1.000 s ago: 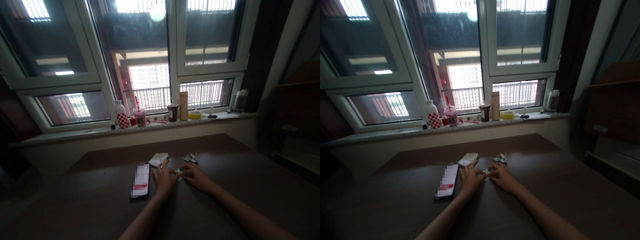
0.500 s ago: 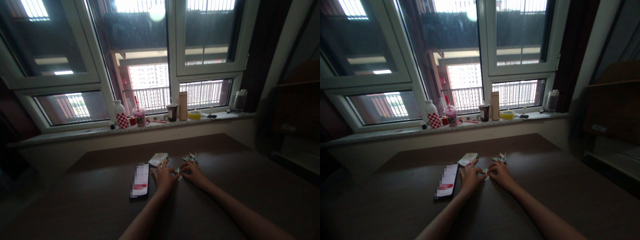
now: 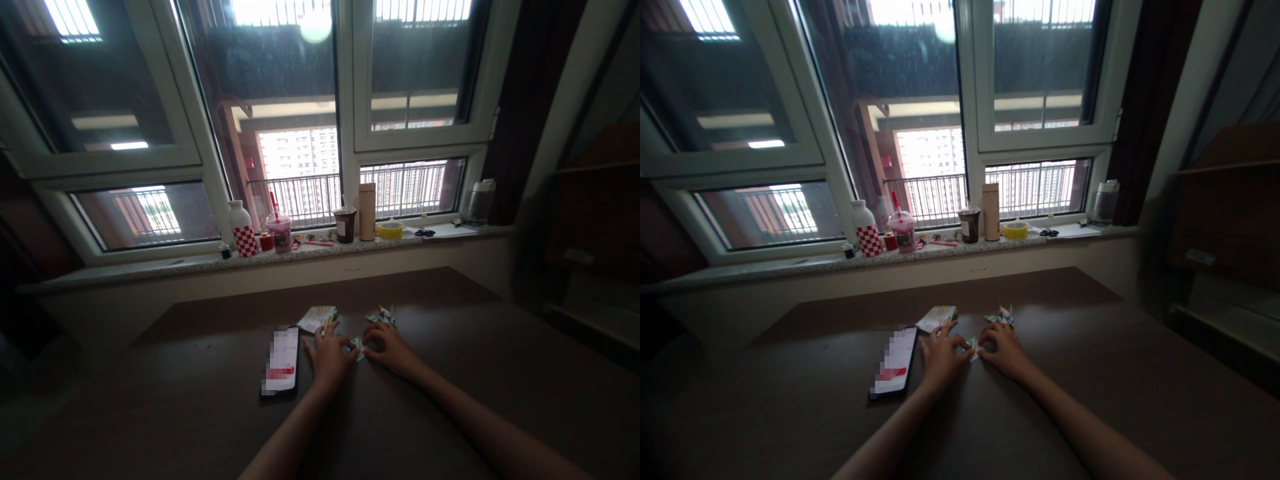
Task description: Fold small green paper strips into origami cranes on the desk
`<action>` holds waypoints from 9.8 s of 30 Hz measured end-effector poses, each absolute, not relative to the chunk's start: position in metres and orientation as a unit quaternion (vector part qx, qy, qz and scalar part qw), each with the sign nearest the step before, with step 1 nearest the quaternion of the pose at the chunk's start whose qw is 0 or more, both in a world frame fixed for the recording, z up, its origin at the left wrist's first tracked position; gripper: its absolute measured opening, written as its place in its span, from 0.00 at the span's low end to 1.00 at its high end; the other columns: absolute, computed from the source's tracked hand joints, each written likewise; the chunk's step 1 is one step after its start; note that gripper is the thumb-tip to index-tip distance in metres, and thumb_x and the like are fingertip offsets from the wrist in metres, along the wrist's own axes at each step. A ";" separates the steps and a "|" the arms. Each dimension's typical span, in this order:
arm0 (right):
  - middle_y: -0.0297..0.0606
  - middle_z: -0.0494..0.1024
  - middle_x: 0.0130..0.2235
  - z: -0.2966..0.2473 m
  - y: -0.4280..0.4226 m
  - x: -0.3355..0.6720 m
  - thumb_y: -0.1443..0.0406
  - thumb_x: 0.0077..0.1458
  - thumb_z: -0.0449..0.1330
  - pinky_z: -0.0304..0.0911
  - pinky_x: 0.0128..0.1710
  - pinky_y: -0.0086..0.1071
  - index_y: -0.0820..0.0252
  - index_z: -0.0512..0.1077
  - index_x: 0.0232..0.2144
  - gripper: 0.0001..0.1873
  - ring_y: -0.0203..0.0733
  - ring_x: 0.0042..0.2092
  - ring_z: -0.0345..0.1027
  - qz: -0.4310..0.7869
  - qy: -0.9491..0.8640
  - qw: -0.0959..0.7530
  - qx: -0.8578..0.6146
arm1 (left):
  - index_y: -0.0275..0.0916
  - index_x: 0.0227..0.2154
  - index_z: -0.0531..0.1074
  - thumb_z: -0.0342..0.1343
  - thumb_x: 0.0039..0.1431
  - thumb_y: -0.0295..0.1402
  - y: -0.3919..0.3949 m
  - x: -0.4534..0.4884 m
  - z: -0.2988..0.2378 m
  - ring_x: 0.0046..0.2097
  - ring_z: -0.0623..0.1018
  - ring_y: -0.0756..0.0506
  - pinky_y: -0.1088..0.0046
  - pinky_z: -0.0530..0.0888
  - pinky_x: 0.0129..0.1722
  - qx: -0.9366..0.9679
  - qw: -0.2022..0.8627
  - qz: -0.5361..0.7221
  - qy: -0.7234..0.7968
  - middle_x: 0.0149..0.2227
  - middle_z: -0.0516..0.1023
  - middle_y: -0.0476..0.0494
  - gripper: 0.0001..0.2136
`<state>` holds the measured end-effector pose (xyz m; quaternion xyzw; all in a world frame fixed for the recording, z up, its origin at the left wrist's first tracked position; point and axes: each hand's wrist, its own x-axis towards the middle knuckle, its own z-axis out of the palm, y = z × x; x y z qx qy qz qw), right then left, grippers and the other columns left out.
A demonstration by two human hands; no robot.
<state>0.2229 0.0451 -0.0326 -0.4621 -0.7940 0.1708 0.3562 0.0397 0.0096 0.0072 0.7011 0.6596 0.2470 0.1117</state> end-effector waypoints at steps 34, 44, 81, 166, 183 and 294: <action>0.41 0.72 0.46 -0.026 0.048 0.208 0.62 0.52 0.65 0.56 0.54 0.42 0.54 0.77 0.35 0.06 0.48 0.52 0.62 0.129 -0.759 0.296 -0.565 | 0.52 0.29 0.80 0.62 0.51 0.40 0.015 0.041 0.004 0.66 0.56 0.34 0.31 0.38 0.60 0.711 0.146 0.229 0.648 0.63 0.66 0.55 0.04; 0.42 0.74 0.44 -0.033 0.048 0.221 0.63 0.55 0.62 0.57 0.56 0.44 0.56 0.79 0.34 0.06 0.47 0.51 0.64 0.187 -0.746 0.387 -0.508 | 0.51 0.29 0.80 0.62 0.52 0.40 0.014 0.039 0.003 0.66 0.56 0.34 0.32 0.37 0.61 0.707 0.145 0.237 0.650 0.63 0.66 0.55 0.04; 0.43 0.72 0.43 -0.038 0.045 0.224 0.62 0.54 0.64 0.60 0.54 0.46 0.50 0.82 0.37 0.08 0.48 0.49 0.63 0.125 -0.764 0.350 -0.528 | 0.52 0.31 0.79 0.61 0.52 0.41 0.011 0.039 0.005 0.67 0.54 0.35 0.32 0.35 0.61 0.714 0.145 0.213 0.651 0.64 0.64 0.57 0.05; 0.43 0.74 0.46 -0.033 0.036 0.227 0.62 0.57 0.61 0.59 0.57 0.47 0.49 0.82 0.38 0.09 0.51 0.53 0.61 0.113 -0.771 0.349 -0.521 | 0.51 0.32 0.79 0.60 0.55 0.41 0.011 0.037 -0.003 0.66 0.56 0.34 0.29 0.35 0.59 0.725 0.139 0.236 0.632 0.62 0.66 0.52 0.05; 0.44 0.72 0.48 -0.040 0.039 0.226 0.62 0.57 0.61 0.58 0.57 0.47 0.51 0.78 0.44 0.13 0.51 0.55 0.61 0.097 -0.807 0.341 -0.472 | 0.57 0.43 0.78 0.60 0.54 0.42 0.007 0.039 -0.001 0.65 0.57 0.33 0.30 0.36 0.60 0.723 0.126 0.253 0.630 0.60 0.69 0.47 0.12; 0.42 0.77 0.42 -0.033 0.051 0.230 0.68 0.51 0.63 0.57 0.56 0.45 0.54 0.81 0.34 0.08 0.49 0.50 0.66 0.237 -0.761 0.370 -0.477 | 0.54 0.44 0.78 0.58 0.51 0.46 0.010 0.038 0.000 0.67 0.53 0.34 0.39 0.39 0.64 0.720 0.133 0.201 0.651 0.61 0.66 0.44 0.17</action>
